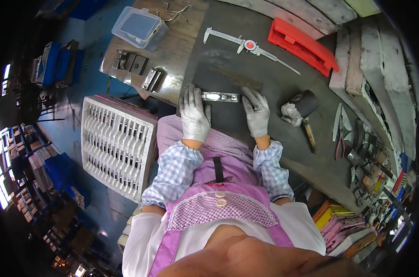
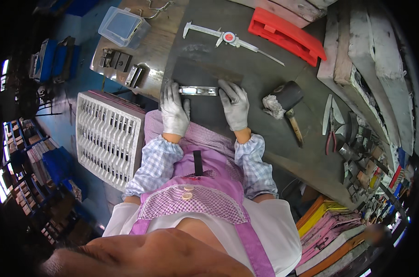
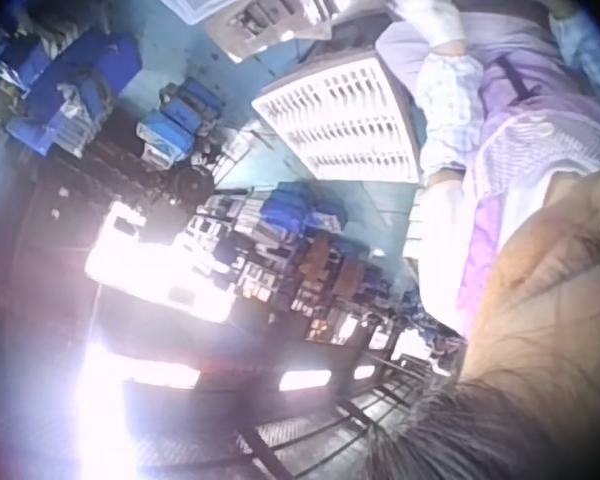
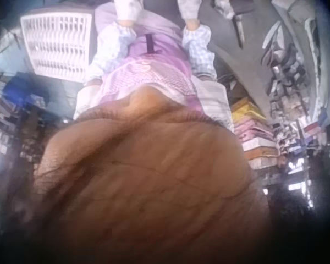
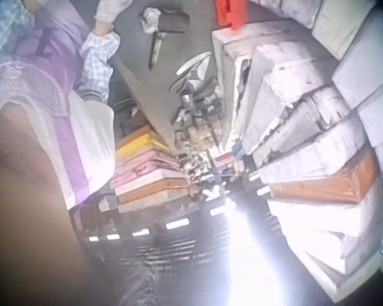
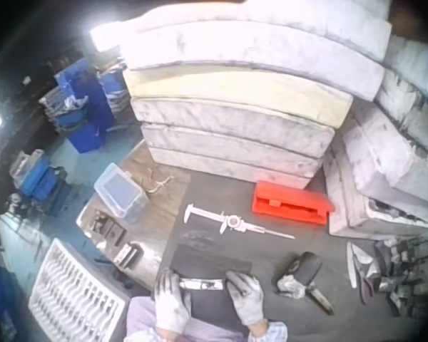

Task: The worker inspects metal components from a tray, measures them with digital calipers, and adjusts them using a mallet on a workbench.

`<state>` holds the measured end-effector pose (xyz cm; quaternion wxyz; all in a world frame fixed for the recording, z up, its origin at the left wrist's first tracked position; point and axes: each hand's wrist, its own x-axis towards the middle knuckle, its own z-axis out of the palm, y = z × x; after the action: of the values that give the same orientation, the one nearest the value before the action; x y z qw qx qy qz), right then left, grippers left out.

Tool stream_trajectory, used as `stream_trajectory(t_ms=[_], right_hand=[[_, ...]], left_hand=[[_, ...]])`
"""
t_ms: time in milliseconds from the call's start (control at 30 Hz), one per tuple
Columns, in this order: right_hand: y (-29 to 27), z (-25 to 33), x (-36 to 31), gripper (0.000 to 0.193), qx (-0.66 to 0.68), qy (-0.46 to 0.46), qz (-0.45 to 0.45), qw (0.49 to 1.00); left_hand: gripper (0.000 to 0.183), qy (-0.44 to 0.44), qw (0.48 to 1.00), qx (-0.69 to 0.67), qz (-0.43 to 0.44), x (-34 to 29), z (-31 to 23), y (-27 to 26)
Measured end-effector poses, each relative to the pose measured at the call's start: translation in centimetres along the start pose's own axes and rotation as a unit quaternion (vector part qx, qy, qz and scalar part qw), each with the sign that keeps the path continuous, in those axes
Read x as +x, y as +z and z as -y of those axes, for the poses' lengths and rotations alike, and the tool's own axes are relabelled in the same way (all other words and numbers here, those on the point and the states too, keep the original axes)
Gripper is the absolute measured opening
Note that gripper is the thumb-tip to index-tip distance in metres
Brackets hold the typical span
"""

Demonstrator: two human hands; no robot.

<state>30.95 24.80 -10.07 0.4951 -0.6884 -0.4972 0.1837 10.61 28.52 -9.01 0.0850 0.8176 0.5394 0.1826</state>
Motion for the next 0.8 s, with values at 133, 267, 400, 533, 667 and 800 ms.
stream_trajectory(t_ms=[133,267,400,533,667,800], right_hand=[[-0.3,2.4,-0.5,0.026,-0.158,-0.149,0.079,0.973],[-1.5,0.9,-0.5,0.026,-0.021,0.044,0.078,0.996],[-1.4,2.4,-0.4,0.028,0.139,0.114,-0.023,0.983],[-3.7,2.0,-0.9,0.029,0.110,0.078,-0.023,0.991],[-5.4,2.8,-2.7,0.029,-0.034,0.051,0.006,0.998],[-6.3,3.6,-4.4,0.030,-0.144,0.047,0.015,0.988]], left_hand=[[0.067,-0.004,1.000,-0.008,-0.018,-0.3,0.8,0.0],[0.070,0.026,0.999,-0.047,-0.008,0.2,0.7,-0.7],[0.066,0.032,0.996,-0.080,-0.025,0.1,1.3,-2.1],[0.059,0.000,0.997,-0.066,-0.040,1.6,0.3,-5.1],[0.055,0.051,0.990,-0.127,-0.029,2.9,-1.6,-6.6],[0.049,0.053,0.991,-0.117,0.030,3.1,-2.3,-6.9]])
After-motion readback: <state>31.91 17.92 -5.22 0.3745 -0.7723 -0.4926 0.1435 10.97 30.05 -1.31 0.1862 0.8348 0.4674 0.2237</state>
